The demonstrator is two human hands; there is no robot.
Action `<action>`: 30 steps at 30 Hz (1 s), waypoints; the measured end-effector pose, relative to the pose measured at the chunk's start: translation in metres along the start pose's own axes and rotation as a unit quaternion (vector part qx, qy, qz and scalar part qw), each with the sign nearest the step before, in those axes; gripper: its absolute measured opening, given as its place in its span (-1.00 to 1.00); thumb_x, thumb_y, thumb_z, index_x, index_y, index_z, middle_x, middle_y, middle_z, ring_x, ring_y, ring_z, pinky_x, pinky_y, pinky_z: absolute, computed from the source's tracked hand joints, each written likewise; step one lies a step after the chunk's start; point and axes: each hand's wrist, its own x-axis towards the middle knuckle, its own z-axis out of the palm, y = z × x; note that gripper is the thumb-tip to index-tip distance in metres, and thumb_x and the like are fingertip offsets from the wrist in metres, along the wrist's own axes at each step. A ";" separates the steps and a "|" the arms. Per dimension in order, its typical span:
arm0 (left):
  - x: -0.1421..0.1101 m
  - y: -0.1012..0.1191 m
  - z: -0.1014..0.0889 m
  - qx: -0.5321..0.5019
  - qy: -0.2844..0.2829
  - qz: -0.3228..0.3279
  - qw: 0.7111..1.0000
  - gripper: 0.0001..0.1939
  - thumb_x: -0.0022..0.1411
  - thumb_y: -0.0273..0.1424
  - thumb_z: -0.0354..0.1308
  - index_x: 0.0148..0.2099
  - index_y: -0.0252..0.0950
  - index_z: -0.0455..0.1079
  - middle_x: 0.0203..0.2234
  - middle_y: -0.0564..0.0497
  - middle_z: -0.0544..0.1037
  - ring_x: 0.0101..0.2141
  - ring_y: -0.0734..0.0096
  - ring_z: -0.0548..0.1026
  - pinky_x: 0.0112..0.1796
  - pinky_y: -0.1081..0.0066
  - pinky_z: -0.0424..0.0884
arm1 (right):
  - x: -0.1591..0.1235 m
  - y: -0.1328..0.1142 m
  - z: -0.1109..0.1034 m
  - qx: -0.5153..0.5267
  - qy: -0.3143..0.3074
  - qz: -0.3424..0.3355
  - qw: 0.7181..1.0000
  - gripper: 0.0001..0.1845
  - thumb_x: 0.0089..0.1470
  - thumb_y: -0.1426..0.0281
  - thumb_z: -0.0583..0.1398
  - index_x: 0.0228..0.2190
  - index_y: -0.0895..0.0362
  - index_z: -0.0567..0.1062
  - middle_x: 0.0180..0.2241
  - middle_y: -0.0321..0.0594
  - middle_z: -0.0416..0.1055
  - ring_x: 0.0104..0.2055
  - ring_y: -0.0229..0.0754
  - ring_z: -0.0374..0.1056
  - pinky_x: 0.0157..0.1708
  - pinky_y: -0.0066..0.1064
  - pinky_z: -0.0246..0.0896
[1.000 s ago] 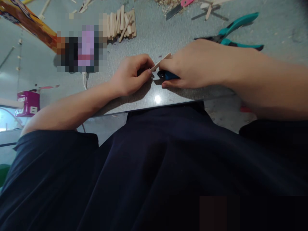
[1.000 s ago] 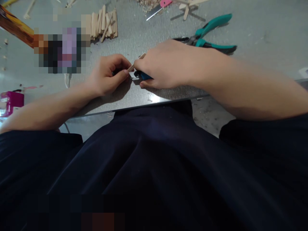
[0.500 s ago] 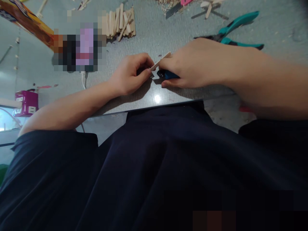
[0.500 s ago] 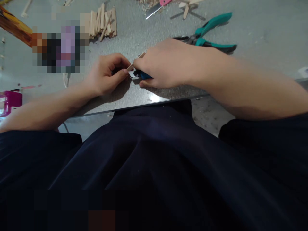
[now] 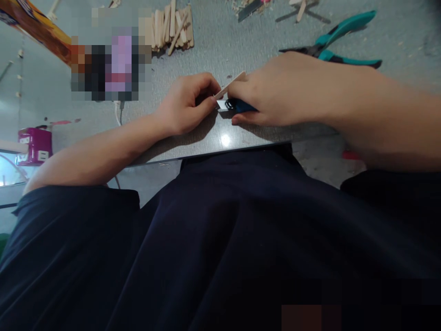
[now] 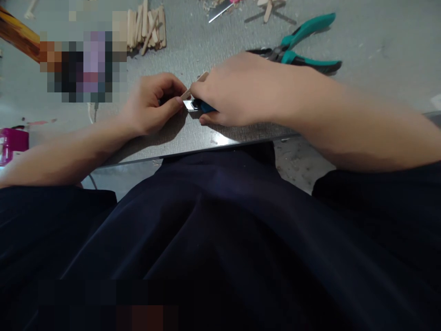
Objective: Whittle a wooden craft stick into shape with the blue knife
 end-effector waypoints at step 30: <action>0.001 -0.012 -0.001 0.006 -0.010 -0.006 1.000 -0.65 0.55 0.18 0.29 0.04 0.08 0.61 -0.29 0.02 0.71 -0.30 0.10 0.50 -0.22 -0.02 0.34 | 0.002 0.007 0.013 0.106 0.059 0.006 0.993 -0.46 0.57 -0.16 0.27 0.32 -0.22 0.73 0.05 -0.02 0.84 0.09 0.36 0.72 0.05 0.14 0.57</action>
